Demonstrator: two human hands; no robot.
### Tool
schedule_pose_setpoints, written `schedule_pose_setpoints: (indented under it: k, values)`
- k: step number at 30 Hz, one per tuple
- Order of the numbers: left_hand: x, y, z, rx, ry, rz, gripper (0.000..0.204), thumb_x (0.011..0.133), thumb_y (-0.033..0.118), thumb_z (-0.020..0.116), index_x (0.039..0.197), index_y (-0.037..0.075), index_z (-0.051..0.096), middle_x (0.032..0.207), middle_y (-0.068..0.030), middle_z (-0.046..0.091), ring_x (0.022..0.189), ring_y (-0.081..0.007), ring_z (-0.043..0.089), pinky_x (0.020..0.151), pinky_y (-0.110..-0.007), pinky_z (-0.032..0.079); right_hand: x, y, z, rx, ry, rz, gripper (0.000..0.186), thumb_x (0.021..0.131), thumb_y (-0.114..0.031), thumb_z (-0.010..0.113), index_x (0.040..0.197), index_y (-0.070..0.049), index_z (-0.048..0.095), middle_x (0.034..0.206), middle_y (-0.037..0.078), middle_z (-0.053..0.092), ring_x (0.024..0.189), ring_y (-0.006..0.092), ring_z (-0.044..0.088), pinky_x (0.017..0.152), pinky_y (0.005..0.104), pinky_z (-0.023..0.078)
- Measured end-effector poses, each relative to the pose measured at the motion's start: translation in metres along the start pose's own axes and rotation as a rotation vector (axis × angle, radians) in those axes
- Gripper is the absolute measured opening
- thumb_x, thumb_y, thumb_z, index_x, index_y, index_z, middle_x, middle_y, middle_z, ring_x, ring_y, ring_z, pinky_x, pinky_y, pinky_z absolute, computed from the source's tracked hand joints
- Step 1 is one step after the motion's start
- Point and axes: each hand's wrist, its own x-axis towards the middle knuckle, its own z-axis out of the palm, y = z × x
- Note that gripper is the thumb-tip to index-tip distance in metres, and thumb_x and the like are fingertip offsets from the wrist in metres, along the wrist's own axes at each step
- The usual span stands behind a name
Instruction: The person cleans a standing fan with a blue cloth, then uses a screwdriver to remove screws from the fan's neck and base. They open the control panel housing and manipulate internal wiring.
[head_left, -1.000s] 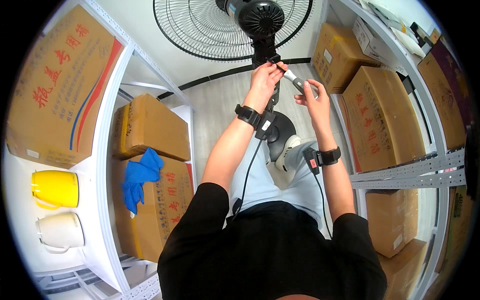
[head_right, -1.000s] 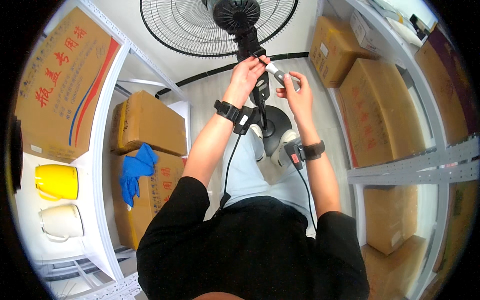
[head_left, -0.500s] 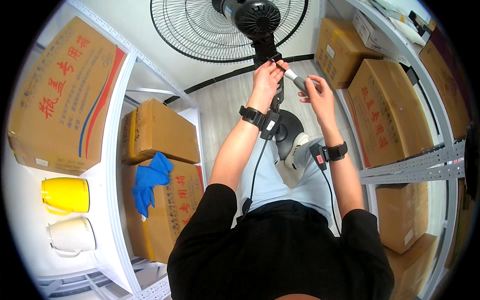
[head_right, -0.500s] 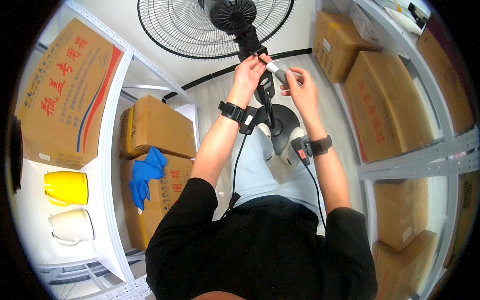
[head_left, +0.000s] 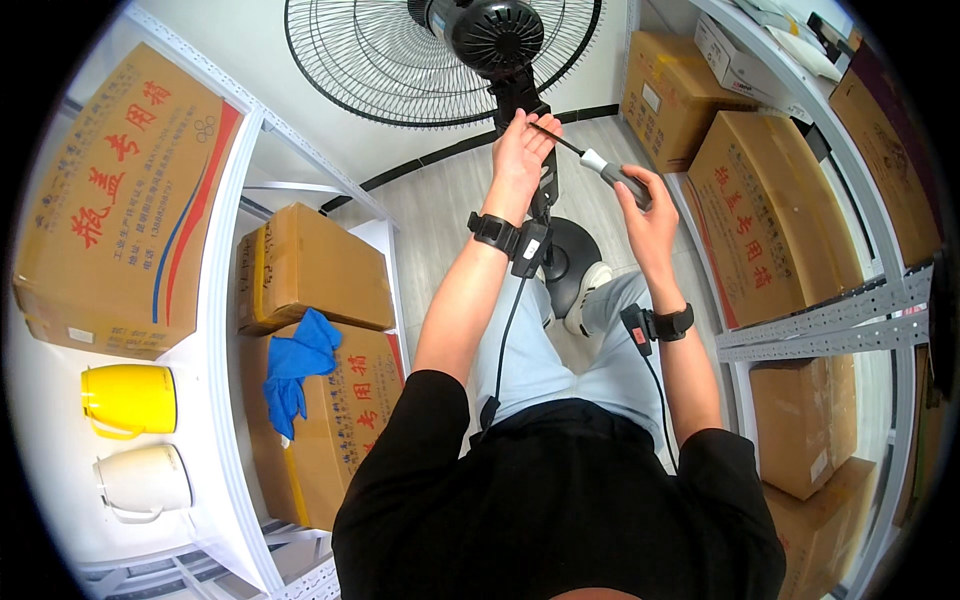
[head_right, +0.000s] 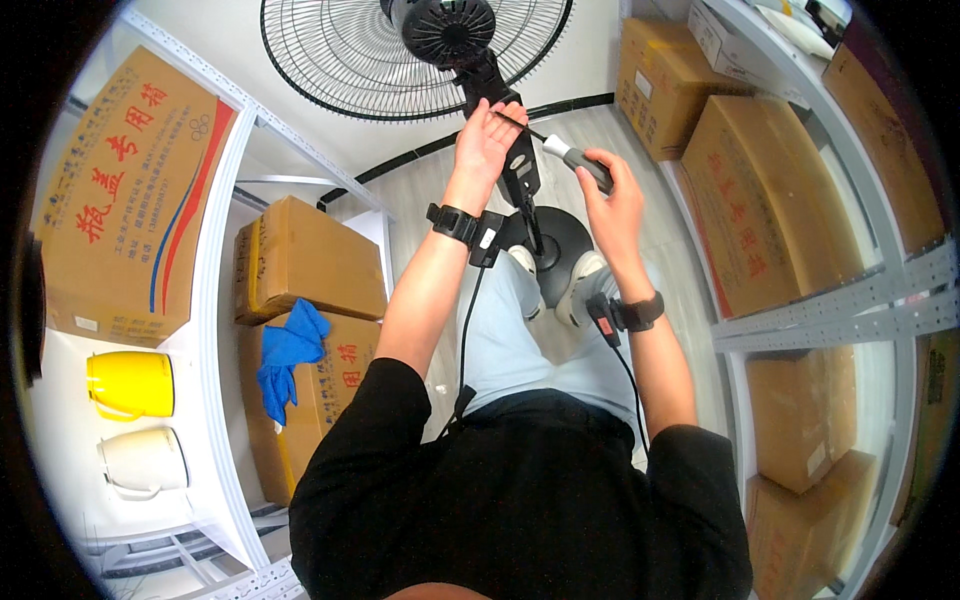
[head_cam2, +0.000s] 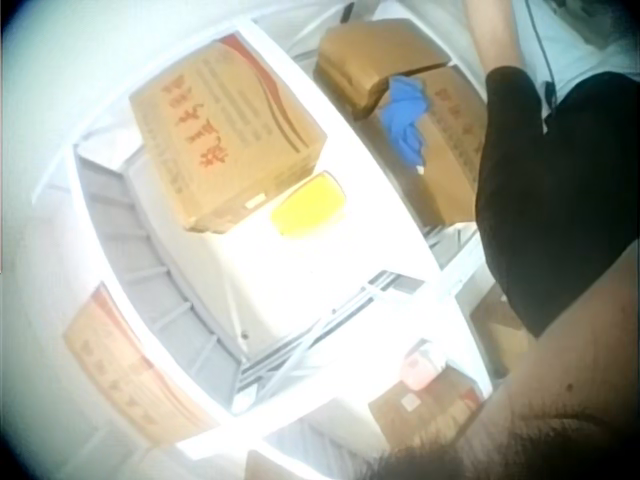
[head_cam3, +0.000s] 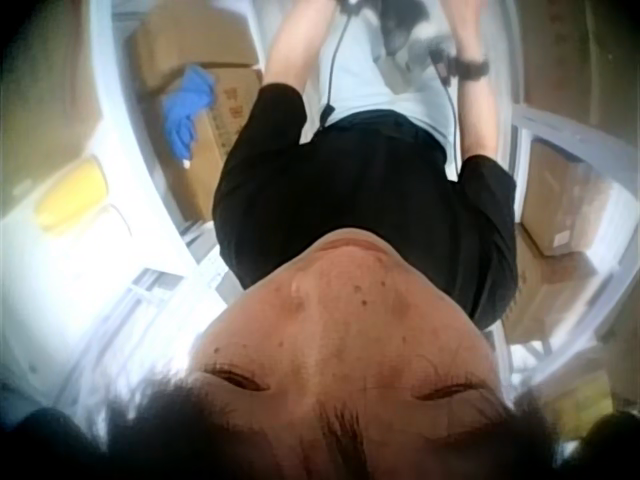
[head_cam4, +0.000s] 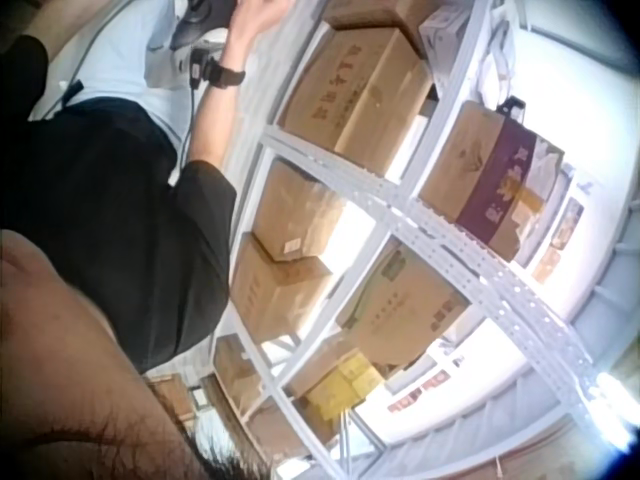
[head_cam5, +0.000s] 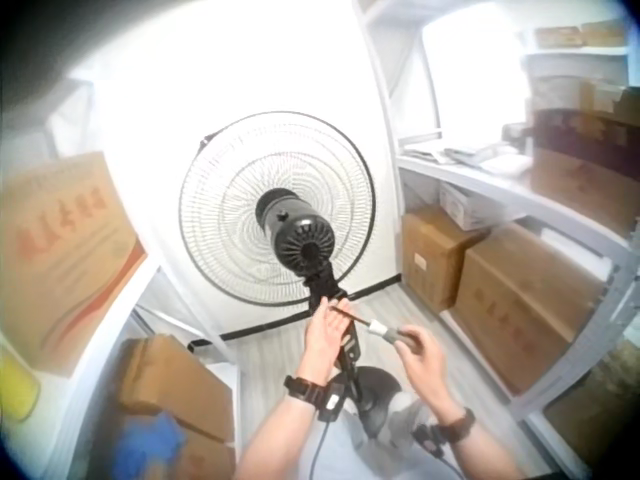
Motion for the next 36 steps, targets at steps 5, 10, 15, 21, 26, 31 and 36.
schedule_pose_setpoints:
  k: [5,10,15,21,26,31,36]
  values:
    - [0.000,0.001,-0.011,0.147,0.075,0.100,0.026,0.097,0.016,0.048,0.104,-0.008,0.050,0.104,-0.0252,0.061,0.097,-0.0343,0.063,0.087,-0.044,0.054,-0.002,0.001,-0.008,0.056,-0.004,-0.010,0.020,0.084,-0.009,0.066,0.102,-0.004,0.062,0.100,0.008,0.064,0.089,0.0190,0.062,0.078,0.0281,0.047]
    - [-0.006,0.009,-0.018,0.181,0.165,0.037,0.021,0.093,0.003,0.042,0.108,-0.010,0.048,0.102,-0.0240,0.061,0.091,-0.0319,0.064,0.080,-0.040,0.056,0.017,0.008,-0.009,-0.029,0.037,0.027,0.020,0.084,-0.013,0.066,0.102,-0.005,0.063,0.097,0.008,0.064,0.087,0.0197,0.062,0.075,0.0287,0.047]
    - [0.004,0.027,-0.047,0.214,0.287,-0.101,0.014,0.085,0.005,0.050,0.095,-0.004,0.054,0.085,-0.0138,0.061,0.068,-0.0183,0.057,0.056,-0.027,0.046,0.033,0.015,0.006,-0.059,0.044,-0.012,0.021,0.085,-0.014,0.066,0.104,-0.005,0.063,0.096,0.006,0.064,0.084,0.0151,0.058,0.074,0.0272,0.045]
    - [0.015,0.044,-0.055,0.264,0.286,-0.086,0.011,0.087,0.008,0.048,0.091,-0.002,0.053,0.077,-0.0093,0.055,0.059,-0.0144,0.047,0.049,-0.025,0.040,0.041,0.011,0.014,-0.073,0.032,-0.014,0.021,0.084,-0.016,0.066,0.101,-0.004,0.063,0.092,0.011,0.064,0.082,0.0240,0.063,0.072,0.0324,0.048]
    - [0.023,0.049,-0.037,0.499,0.248,0.093,0.014,0.080,0.004,0.051,0.094,0.001,0.053,0.072,-0.0024,0.047,0.055,-0.0089,0.041,0.043,-0.023,0.034,0.040,0.008,0.023,-0.115,0.039,-0.053,0.022,0.084,-0.017,0.067,0.100,-0.004,0.062,0.091,0.011,0.064,0.080,0.0241,0.063,0.068,0.0320,0.049]
    - [0.024,0.051,-0.015,0.923,0.113,0.328,0.050,0.073,0.012,0.063,0.120,-0.001,0.052,0.073,0.0010,0.051,0.055,-0.0052,0.039,0.046,-0.021,0.029,0.042,0.005,0.020,-0.142,-0.006,-0.115,0.024,0.084,-0.019,0.068,0.102,-0.004,0.062,0.094,0.010,0.064,0.078,0.0223,0.063,0.065,0.0299,0.050]
    - [0.028,0.049,-0.006,1.102,0.033,0.333,0.061,0.069,0.018,0.073,0.120,-0.005,0.051,0.078,-0.0023,0.056,0.061,-0.0085,0.047,0.053,-0.022,0.036,0.060,0.015,0.013,-0.097,-0.062,-0.193,0.029,0.084,-0.023,0.069,0.104,-0.003,0.061,0.099,0.012,0.065,0.077,0.0200,0.066,0.065,0.0280,0.051]
